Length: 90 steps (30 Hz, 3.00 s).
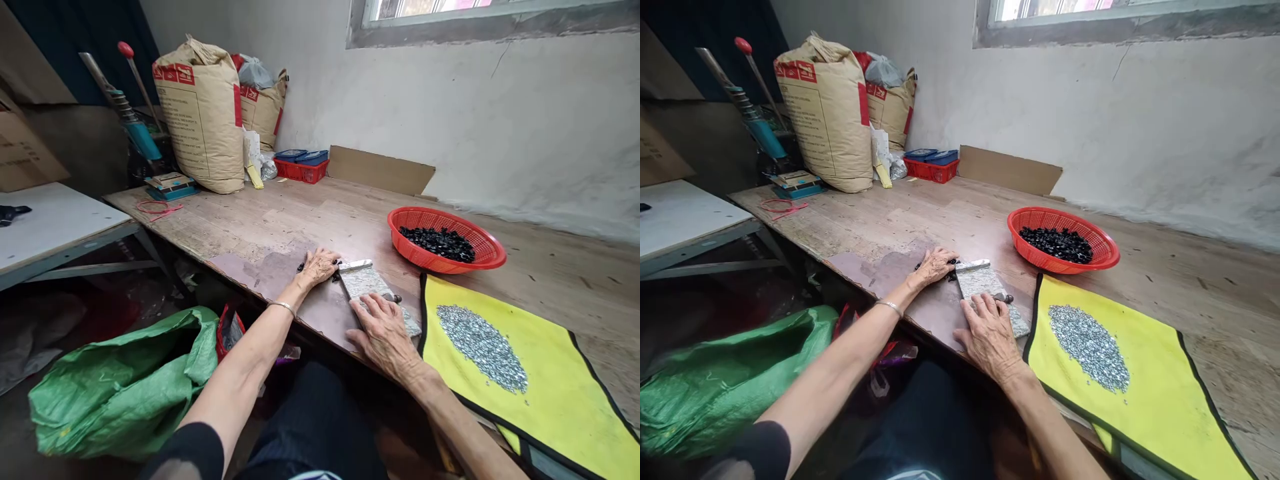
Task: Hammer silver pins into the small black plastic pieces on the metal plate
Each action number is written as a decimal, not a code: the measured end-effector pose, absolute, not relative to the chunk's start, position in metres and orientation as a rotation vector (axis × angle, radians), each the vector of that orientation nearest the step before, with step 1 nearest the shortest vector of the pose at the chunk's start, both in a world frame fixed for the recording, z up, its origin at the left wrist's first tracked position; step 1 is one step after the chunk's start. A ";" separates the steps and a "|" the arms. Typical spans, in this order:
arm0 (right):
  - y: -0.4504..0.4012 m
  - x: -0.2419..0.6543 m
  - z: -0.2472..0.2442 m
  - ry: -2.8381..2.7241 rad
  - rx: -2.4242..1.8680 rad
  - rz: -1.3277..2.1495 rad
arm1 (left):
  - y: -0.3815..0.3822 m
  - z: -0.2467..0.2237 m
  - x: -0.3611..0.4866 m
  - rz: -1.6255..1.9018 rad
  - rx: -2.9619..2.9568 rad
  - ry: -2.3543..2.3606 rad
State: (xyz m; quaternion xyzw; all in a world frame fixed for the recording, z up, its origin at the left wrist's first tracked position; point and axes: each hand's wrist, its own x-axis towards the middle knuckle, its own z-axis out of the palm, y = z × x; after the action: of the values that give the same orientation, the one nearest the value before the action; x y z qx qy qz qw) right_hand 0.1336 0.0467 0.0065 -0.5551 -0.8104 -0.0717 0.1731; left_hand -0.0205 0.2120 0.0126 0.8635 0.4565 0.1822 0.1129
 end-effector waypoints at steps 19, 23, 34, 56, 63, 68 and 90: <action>0.077 0.119 0.024 -2.348 -1.925 -0.121 | 0.177 -0.001 -0.065 0.929 2.381 1.272; 0.099 0.103 0.024 -2.377 -1.958 -0.028 | 0.185 -0.002 -0.075 0.975 2.135 1.685; 0.114 0.097 0.030 -2.210 -1.811 0.299 | 0.162 -0.007 -0.041 1.191 1.922 1.605; -0.019 0.140 0.069 -1.929 -1.009 0.737 | 0.008 0.023 -0.016 0.637 0.464 0.391; -0.051 0.138 0.066 -2.151 -1.045 0.474 | -0.013 0.007 -0.026 0.523 0.512 0.393; -0.068 0.143 0.049 -2.008 -1.178 0.457 | -0.020 0.000 -0.015 0.518 0.506 0.470; -0.010 0.292 0.025 -1.546 -2.605 0.016 | 0.032 0.018 -0.009 0.848 0.456 0.714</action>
State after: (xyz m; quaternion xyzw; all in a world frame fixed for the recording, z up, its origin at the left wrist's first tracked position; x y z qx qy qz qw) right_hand 0.2916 -0.0097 0.0248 -0.8587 -0.5094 0.0054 0.0560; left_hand -0.0086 0.0320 0.0178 0.2145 0.3361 0.3992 0.8256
